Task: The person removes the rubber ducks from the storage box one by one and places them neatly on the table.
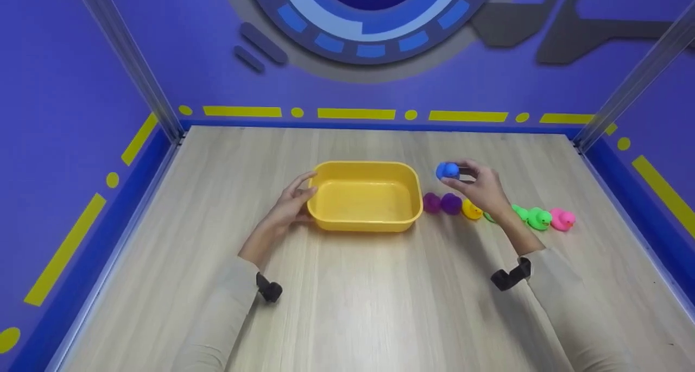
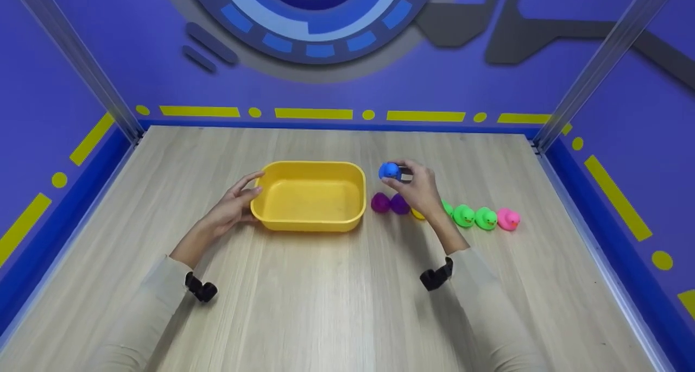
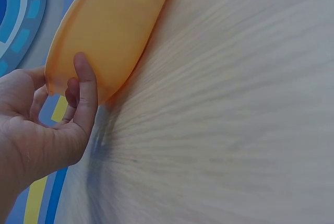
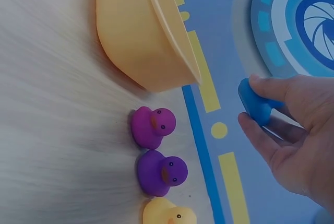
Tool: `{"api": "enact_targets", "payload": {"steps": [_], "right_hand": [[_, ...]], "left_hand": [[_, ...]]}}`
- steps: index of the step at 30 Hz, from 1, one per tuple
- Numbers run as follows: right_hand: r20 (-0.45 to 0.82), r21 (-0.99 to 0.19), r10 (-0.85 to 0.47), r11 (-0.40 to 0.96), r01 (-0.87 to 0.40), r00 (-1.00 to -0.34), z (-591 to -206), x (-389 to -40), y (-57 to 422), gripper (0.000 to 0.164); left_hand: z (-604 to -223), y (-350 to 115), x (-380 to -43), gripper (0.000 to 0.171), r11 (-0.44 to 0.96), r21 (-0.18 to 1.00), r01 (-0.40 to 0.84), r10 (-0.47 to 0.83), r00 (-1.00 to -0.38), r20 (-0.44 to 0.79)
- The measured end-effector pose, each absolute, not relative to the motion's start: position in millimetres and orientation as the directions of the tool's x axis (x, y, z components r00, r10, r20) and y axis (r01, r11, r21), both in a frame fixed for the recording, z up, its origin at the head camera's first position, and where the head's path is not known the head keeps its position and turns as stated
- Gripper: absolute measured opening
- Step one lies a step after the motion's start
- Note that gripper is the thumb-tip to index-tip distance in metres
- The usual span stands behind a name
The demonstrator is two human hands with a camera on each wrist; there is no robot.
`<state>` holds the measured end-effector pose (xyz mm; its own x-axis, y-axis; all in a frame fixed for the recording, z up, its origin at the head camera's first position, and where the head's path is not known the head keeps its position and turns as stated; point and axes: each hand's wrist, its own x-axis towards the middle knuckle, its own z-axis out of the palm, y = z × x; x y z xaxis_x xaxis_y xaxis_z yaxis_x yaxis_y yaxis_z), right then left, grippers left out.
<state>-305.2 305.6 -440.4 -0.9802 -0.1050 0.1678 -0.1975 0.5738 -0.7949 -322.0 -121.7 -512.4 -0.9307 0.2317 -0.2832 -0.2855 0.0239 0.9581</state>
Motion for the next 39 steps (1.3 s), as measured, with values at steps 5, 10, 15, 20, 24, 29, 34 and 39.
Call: {"api": "enact_targets", "payload": {"steps": [5,10,15,20,24,29,34,39], "right_hand": [[0.16,-0.791,-0.092,0.584,-0.183,-0.983,-440.1,-306.1,308.9,0.048],[0.176,-0.787,-0.087,0.587,-0.193,-0.981,-439.3,-303.4,314.7,0.047],[0.178,-0.793,-0.071,0.58,-0.186,-0.981,-439.9,-298.4,324.3,0.048],[0.164,-0.816,-0.038,0.556,-0.157,-0.986,-443.2,-296.0,335.9,0.051],[0.151,-0.814,-0.008,0.566,-0.129,-0.988,-445.4,-295.6,344.8,0.051],[0.159,-0.804,-0.001,0.581,-0.13,-0.987,-449.0,-291.0,356.1,0.052],[0.174,-0.787,0.009,0.602,-0.133,-0.985,-449.0,-286.3,364.8,0.051],[0.178,-0.783,0.033,0.61,-0.121,-0.983,-448.4,-283.3,375.0,0.052]], "left_hand": [[-511.7,-123.0,-321.7,0.045,0.025,0.953,-0.301,0.226,-0.927,-0.299],[-511.9,-123.8,-321.0,0.045,0.029,0.957,-0.289,0.232,-0.929,-0.288],[-514.2,-124.5,-318.5,0.047,0.024,0.962,-0.273,0.245,-0.931,-0.27],[-514.3,-124.5,-317.3,0.047,0.008,0.962,-0.272,0.246,-0.932,-0.265],[-512.3,-122.6,-319.5,0.045,0.005,0.96,-0.281,0.232,-0.933,-0.274],[-513.4,-120.7,-321.1,0.047,0.008,0.959,-0.282,0.23,-0.933,-0.276],[-515.3,-122.3,-320.5,0.046,0.003,0.956,-0.295,0.229,-0.93,-0.288],[-515.4,-123.7,-320.9,0.047,-0.009,0.958,-0.287,0.232,-0.932,-0.277]]}}
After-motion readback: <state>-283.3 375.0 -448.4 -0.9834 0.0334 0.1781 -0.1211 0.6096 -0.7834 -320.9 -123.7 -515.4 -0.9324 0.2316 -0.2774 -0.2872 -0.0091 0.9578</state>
